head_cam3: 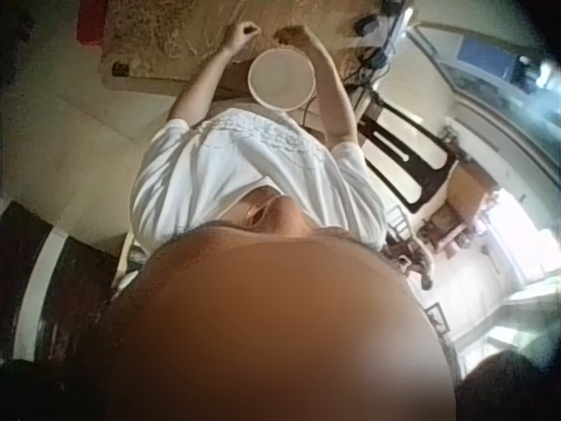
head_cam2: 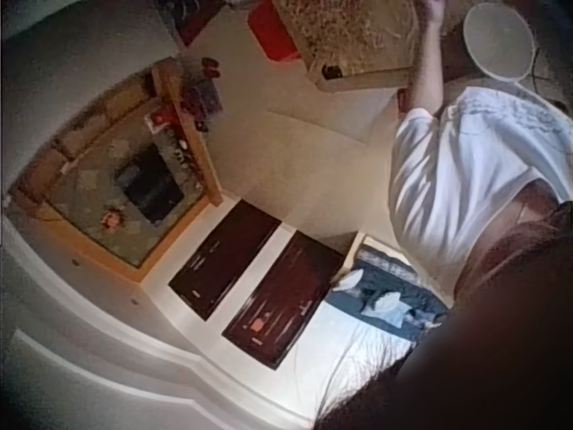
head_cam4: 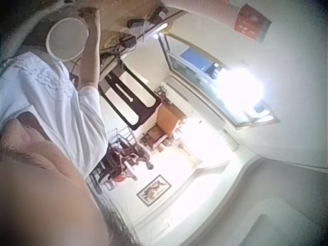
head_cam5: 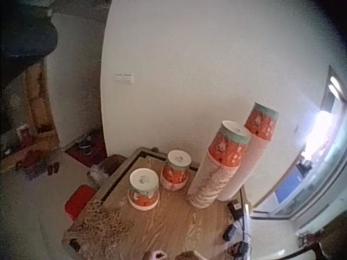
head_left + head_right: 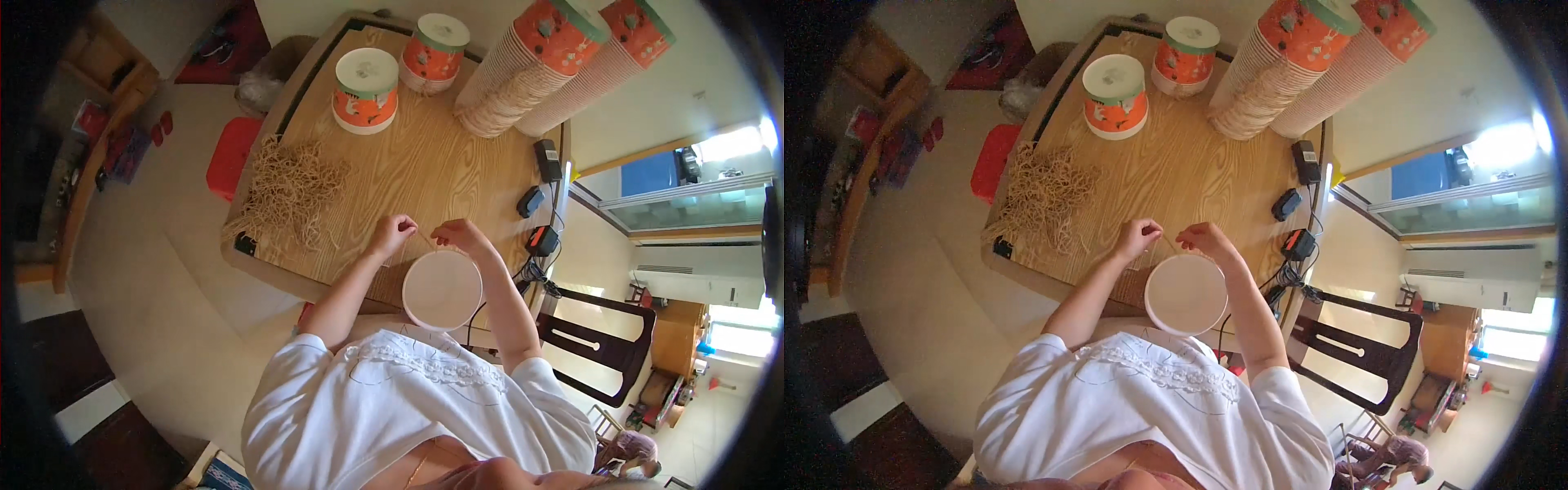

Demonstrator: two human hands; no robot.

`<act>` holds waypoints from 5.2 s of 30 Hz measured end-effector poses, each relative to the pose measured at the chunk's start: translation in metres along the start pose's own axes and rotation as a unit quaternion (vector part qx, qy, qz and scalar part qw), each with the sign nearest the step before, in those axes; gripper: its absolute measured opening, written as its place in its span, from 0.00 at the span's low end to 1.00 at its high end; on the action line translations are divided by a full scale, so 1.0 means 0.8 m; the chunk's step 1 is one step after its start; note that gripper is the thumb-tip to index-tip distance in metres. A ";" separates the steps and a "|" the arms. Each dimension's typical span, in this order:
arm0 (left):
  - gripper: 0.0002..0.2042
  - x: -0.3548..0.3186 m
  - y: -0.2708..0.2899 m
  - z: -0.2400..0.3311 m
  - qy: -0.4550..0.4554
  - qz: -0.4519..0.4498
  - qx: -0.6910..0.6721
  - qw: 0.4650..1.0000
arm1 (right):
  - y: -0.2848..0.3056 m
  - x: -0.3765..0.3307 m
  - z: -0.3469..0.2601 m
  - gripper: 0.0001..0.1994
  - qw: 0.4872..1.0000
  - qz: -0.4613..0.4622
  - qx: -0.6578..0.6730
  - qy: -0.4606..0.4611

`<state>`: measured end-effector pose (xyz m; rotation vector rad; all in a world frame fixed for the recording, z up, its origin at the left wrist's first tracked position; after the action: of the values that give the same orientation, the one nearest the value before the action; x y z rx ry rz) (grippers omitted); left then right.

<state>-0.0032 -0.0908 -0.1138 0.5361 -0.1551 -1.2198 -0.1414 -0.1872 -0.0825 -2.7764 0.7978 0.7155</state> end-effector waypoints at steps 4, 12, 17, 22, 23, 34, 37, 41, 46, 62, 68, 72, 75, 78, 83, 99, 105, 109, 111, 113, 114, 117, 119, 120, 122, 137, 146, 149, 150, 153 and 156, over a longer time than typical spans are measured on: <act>0.04 0.006 -0.021 0.003 -0.001 0.034 -0.018 0.999 | -0.002 0.001 0.019 0.11 0.988 0.023 0.078 -0.128; 0.03 0.019 -0.039 0.008 -0.015 0.042 -0.035 0.998 | -0.001 0.016 0.037 0.09 0.971 0.013 0.162 -0.176; 0.02 0.019 -0.038 0.017 -0.012 0.021 -0.011 1.000 | 0.003 0.011 0.040 0.10 0.975 0.024 0.110 -0.192; 0.04 0.020 -0.038 0.004 0.007 0.078 -0.011 0.997 | 0.000 -0.004 0.031 0.10 0.980 0.006 0.071 -0.185; 0.04 0.021 -0.038 0.000 0.007 0.080 -0.012 0.997 | -0.003 -0.008 0.029 0.09 0.978 0.001 0.055 -0.201; 0.13 0.000 -0.016 0.026 -0.157 0.055 0.140 0.976 | -0.019 -0.036 0.002 0.09 0.981 -0.021 0.057 -0.187; 0.09 -0.009 -0.022 0.046 -0.190 -0.040 0.047 0.980 | -0.013 -0.031 0.016 0.08 0.984 -0.025 0.071 -0.159; 0.07 -0.014 -0.018 0.020 0.007 -0.008 -0.058 0.998 | -0.016 -0.030 0.013 0.06 0.979 -0.046 0.182 -0.086; 0.10 -0.034 -0.039 0.022 0.067 -0.168 -0.237 0.955 | -0.013 -0.032 0.011 0.05 0.983 0.002 0.162 -0.086; 0.06 -0.016 -0.031 0.016 0.074 -0.061 -0.239 0.966 | -0.012 -0.031 0.004 0.05 0.988 0.037 0.146 -0.028; 0.15 0.004 -0.046 0.014 -0.135 -0.030 -0.210 0.968 | -0.024 -0.022 -0.006 0.05 0.997 -0.011 0.075 -0.031; 0.09 0.006 -0.053 0.006 -0.044 -0.103 -0.116 0.987 | -0.023 -0.021 -0.004 0.05 0.979 -0.012 0.192 -0.060; 0.06 0.003 -0.049 0.007 -0.019 -0.101 -0.099 0.990 | -0.023 -0.019 -0.004 0.07 0.981 -0.023 0.181 -0.073; 0.06 0.002 -0.046 0.005 -0.022 -0.065 -0.090 0.994 | -0.027 -0.017 -0.008 0.10 0.981 -0.038 0.176 -0.075; 0.07 0.002 -0.050 0.002 -0.004 -0.056 -0.069 0.996 | -0.024 -0.015 -0.014 0.12 0.992 -0.059 0.035 -0.103; 0.09 -0.010 -0.049 -0.023 -0.048 -0.122 -0.044 0.990 | -0.012 -0.072 -0.057 0.06 0.983 -0.031 -0.177 0.043; 0.15 -0.035 0.024 0.086 -0.092 -0.184 -0.205 0.957 | -0.041 -0.130 -0.129 0.05 0.926 0.022 -0.255 0.279; 0.11 -0.065 0.057 0.136 -0.148 -0.210 -0.124 0.958 | -0.054 -0.141 -0.124 0.05 0.912 0.023 -0.255 0.322; 0.10 -0.075 0.060 0.143 -0.159 -0.209 -0.085 0.961 | -0.061 -0.147 -0.122 0.06 0.900 0.017 -0.277 0.336; 0.07 -0.081 0.064 0.146 -0.181 -0.163 -0.064 0.968 | -0.065 -0.150 -0.120 0.06 0.901 0.017 -0.272 0.336; 0.07 -0.082 0.062 0.143 -0.177 -0.163 -0.064 0.968 | -0.066 -0.152 -0.119 0.06 0.901 0.019 -0.271 0.337; 0.06 -0.084 0.051 0.137 -0.188 -0.165 -0.025 0.968 | -0.072 -0.156 -0.119 0.07 0.902 0.010 -0.254 0.349; 0.05 -0.085 0.046 0.133 -0.179 -0.144 0.032 0.973 | -0.073 -0.155 -0.115 0.07 0.900 0.006 -0.253 0.356; 0.05 -0.085 0.045 0.133 -0.179 -0.144 0.032 0.973 | -0.073 -0.155 -0.114 0.08 0.896 0.003 -0.253 0.364; 0.04 -0.086 0.045 0.132 -0.174 -0.137 0.017 0.975 | -0.073 -0.155 -0.114 0.08 0.897 0.003 -0.256 0.361; 0.04 -0.072 0.039 0.112 -0.131 -0.157 -0.011 0.979 | -0.077 -0.149 -0.113 0.11 0.911 0.000 -0.247 0.331; 0.04 -0.068 0.039 0.117 -0.162 -0.145 0.004 0.976 | -0.078 -0.150 -0.116 0.10 0.900 -0.011 -0.249 0.357; 0.04 -0.067 0.039 0.114 -0.149 -0.143 0.005 0.978 | -0.079 -0.148 -0.118 0.10 0.906 -0.009 -0.242 0.349; 0.04 -0.067 0.039 0.114 -0.149 -0.143 0.006 0.978 | -0.078 -0.148 -0.118 0.10 0.909 -0.003 -0.237 0.341; 0.05 -0.064 0.044 0.117 -0.169 -0.135 0.003 0.976 | -0.077 -0.147 -0.120 0.10 0.904 -0.013 -0.241 0.354; 0.05 -0.058 0.056 0.107 -0.145 -0.123 -0.011 0.982 | -0.061 -0.144 -0.116 0.09 0.894 -0.001 -0.266 0.361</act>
<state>-0.0148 -0.0639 -0.0105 0.3617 -0.3286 -1.5375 -0.1638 -0.1196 0.0559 -3.5996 0.7814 -0.1941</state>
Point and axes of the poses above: each hand's wrist, its own x-axis towards the middle knuckle, its own y-axis out of the back of the hand, z = x × y, the point moved 6 cm from there along x, towards the middle knuckle, and after that the axes turned 14 degrees about x, right-handed, at the moved point
